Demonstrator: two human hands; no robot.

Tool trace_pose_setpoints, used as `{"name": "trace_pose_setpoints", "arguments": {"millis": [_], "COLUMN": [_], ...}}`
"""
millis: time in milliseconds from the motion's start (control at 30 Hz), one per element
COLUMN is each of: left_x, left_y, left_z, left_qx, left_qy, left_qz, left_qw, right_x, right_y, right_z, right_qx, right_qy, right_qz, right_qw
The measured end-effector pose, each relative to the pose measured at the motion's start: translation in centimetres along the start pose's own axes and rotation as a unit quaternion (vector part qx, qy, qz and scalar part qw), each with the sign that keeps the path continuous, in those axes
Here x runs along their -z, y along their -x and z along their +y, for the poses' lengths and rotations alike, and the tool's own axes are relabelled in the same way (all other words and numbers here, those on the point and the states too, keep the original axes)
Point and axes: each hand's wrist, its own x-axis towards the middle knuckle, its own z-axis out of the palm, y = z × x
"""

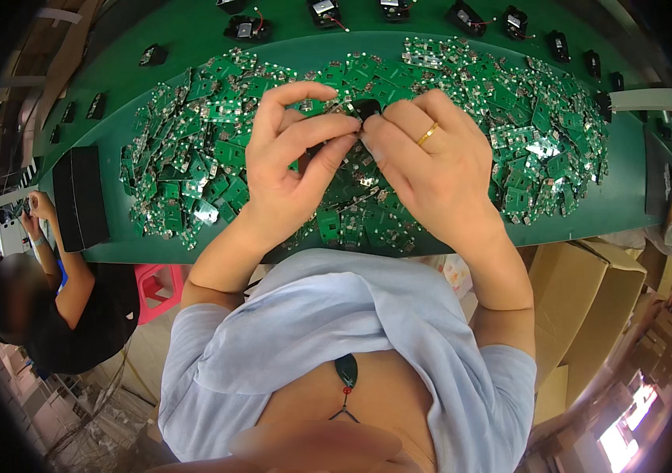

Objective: The person picks up a black plastic housing and a green circuit board from a pile, fits the board into the housing by hand, and places the assembled unit onto the table, repeating this process multiple times.

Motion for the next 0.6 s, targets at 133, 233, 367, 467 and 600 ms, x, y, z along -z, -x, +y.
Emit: {"name": "trace_pose_setpoints", "arguments": {"millis": [133,233,367,467,600], "left_x": [-0.1,0.3,1.1,1.4,0.7], "left_y": [-0.4,-0.2,-0.5,-0.6,-0.4], "left_z": [0.4,-0.6,-0.1,0.7,0.8], "left_qx": [0.012,0.082,0.232,0.218,0.206], "left_qy": [0.029,0.118,0.206,0.205,0.19], "left_qz": [-0.005,-0.066,-0.173,-0.13,-0.026], "left_qw": [0.999,0.987,0.935,0.945,0.959], "right_x": [0.1,-0.7,-1.3,-0.7,-0.5], "right_y": [0.0,0.5,1.3,1.2,0.9], "right_z": [0.2,0.0,0.1,0.0,0.2], "right_qx": [0.026,-0.014,-0.044,-0.011,0.024], "right_qy": [-0.013,-0.087,-0.143,-0.166,-0.148], "right_qz": [0.008,0.043,0.064,0.059,0.038], "right_qw": [1.0,0.995,0.987,0.984,0.988]}}
